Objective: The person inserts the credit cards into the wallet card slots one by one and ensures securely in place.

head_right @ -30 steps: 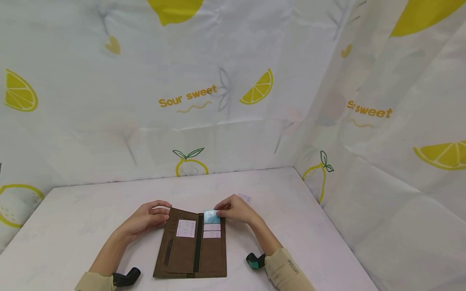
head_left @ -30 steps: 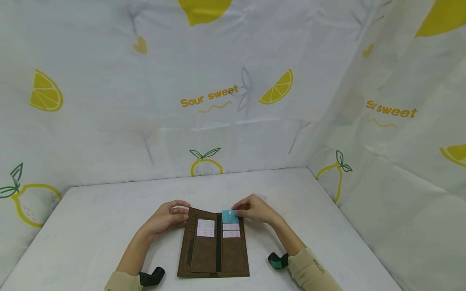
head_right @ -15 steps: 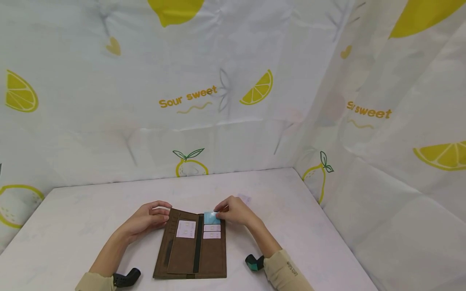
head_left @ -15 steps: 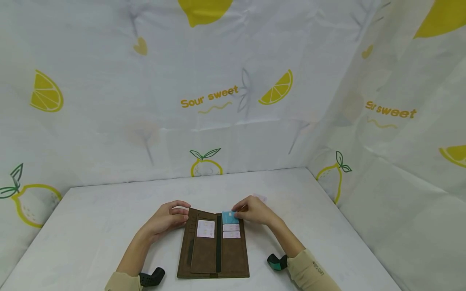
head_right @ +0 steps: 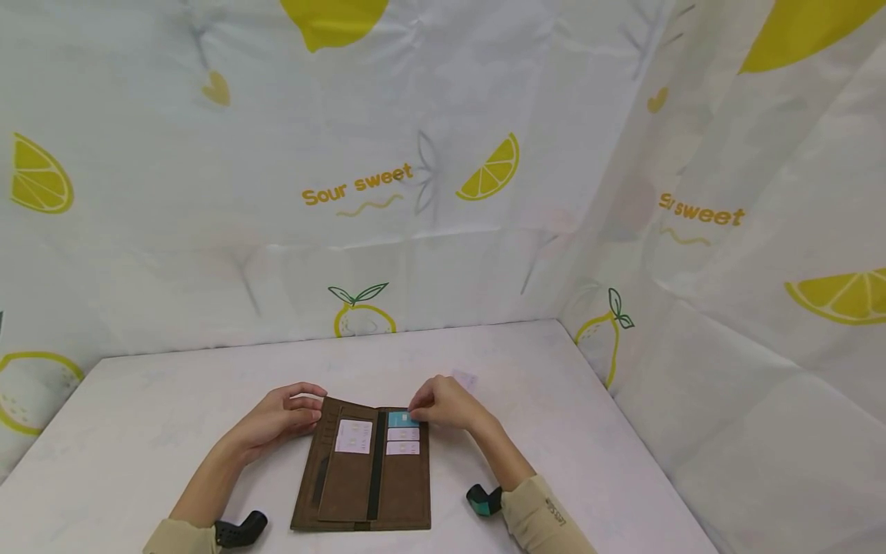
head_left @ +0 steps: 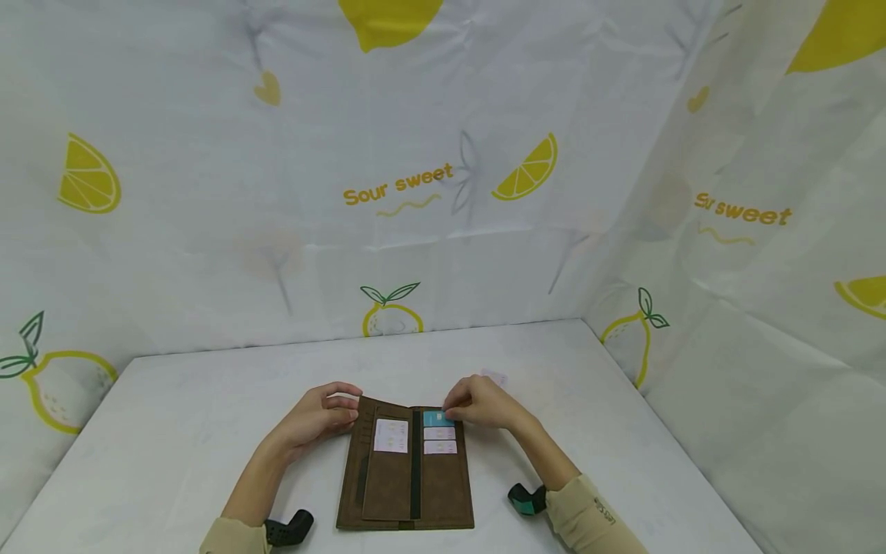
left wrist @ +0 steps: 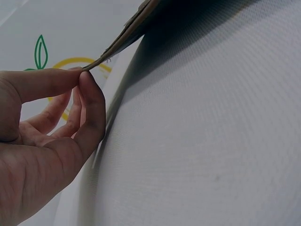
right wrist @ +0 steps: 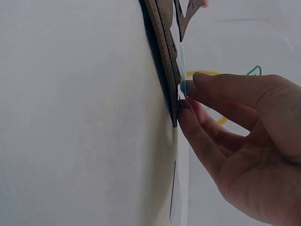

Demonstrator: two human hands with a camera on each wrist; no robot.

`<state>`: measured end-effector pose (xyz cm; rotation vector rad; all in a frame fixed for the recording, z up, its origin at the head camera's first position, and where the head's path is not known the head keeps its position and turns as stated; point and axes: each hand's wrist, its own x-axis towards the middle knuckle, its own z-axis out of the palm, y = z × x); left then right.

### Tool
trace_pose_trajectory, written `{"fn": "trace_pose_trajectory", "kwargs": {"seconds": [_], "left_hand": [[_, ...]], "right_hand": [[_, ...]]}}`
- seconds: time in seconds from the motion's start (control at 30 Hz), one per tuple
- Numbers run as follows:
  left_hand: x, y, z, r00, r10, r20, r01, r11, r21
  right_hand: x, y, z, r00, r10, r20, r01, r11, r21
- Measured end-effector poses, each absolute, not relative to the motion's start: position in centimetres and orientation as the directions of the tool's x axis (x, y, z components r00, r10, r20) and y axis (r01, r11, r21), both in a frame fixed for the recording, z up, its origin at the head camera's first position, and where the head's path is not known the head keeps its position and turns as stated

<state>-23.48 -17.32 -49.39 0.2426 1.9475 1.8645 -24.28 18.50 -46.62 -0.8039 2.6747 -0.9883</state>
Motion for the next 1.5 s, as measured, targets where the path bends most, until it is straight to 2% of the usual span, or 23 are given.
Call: {"fn": "trace_pose_trajectory", "kwargs": {"seconds": [0.83,1.27,1.5], "left_hand": [[-23.5,-17.2,-49.4,-0.894,0.404,-0.196,-0.172,0.095,0.981],[-23.5,-17.2,-49.6,-0.893,0.404,-0.198,-0.177,0.09,0.98],[-23.5,-17.2,-49.5,-0.892,0.405,-0.2,-0.18,0.087,0.98]], "right_hand": [[-24.6,19.1,-46.8,-0.809,-0.587,-0.001,-0.412,0.569,-0.712],[-25.3,20.1,-47.1,-0.832,-0.555,-0.026,-0.313,0.507,-0.803],[-25.8,21.6,-46.9,-0.879,-0.478,0.005,-0.277,0.502,-0.819]]}}
